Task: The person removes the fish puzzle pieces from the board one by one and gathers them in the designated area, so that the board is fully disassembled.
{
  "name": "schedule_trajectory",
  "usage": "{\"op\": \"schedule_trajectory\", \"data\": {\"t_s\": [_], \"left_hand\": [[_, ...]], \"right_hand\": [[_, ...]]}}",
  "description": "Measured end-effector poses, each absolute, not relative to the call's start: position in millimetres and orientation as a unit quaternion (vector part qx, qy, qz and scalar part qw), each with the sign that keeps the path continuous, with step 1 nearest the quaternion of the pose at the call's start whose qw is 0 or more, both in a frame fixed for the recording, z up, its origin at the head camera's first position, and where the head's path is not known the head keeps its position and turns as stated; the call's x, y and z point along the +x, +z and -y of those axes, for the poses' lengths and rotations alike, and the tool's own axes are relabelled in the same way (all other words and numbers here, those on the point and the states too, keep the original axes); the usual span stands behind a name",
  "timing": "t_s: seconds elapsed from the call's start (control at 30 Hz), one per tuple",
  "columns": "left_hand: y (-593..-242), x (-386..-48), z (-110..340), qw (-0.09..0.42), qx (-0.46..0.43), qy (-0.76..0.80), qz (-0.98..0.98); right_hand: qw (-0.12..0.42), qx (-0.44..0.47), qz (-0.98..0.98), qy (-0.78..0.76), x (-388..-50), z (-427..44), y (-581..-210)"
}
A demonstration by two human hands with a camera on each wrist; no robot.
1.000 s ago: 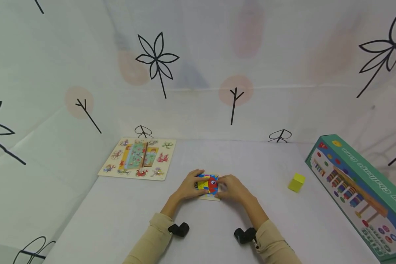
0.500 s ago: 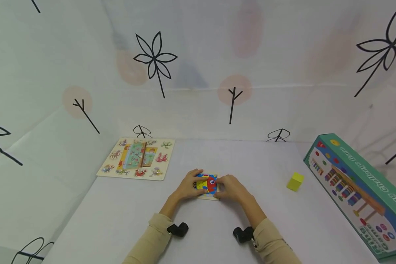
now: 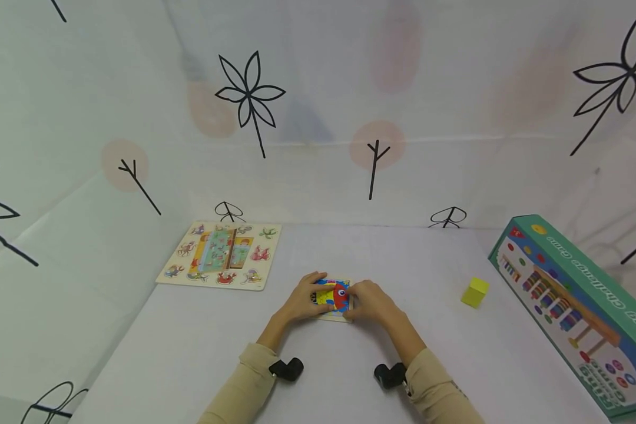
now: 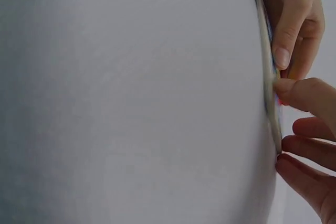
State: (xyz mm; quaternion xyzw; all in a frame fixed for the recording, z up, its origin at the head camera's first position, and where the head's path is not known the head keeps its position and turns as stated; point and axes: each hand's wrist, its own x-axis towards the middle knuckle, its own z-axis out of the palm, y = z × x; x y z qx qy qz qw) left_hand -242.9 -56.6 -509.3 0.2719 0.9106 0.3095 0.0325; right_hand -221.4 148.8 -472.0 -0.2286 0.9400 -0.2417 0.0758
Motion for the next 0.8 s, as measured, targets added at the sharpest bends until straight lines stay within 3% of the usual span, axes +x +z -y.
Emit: {"op": "schedule_trajectory", "data": {"t_s": [0.8], "left_hand": [[-510.0, -243.1, 55.5, 0.024, 0.268, 0.310, -0.912]], "right_hand": [[0.036, -0.282, -0.932, -0.225, -221.0, -151.9, -474.1]]}}
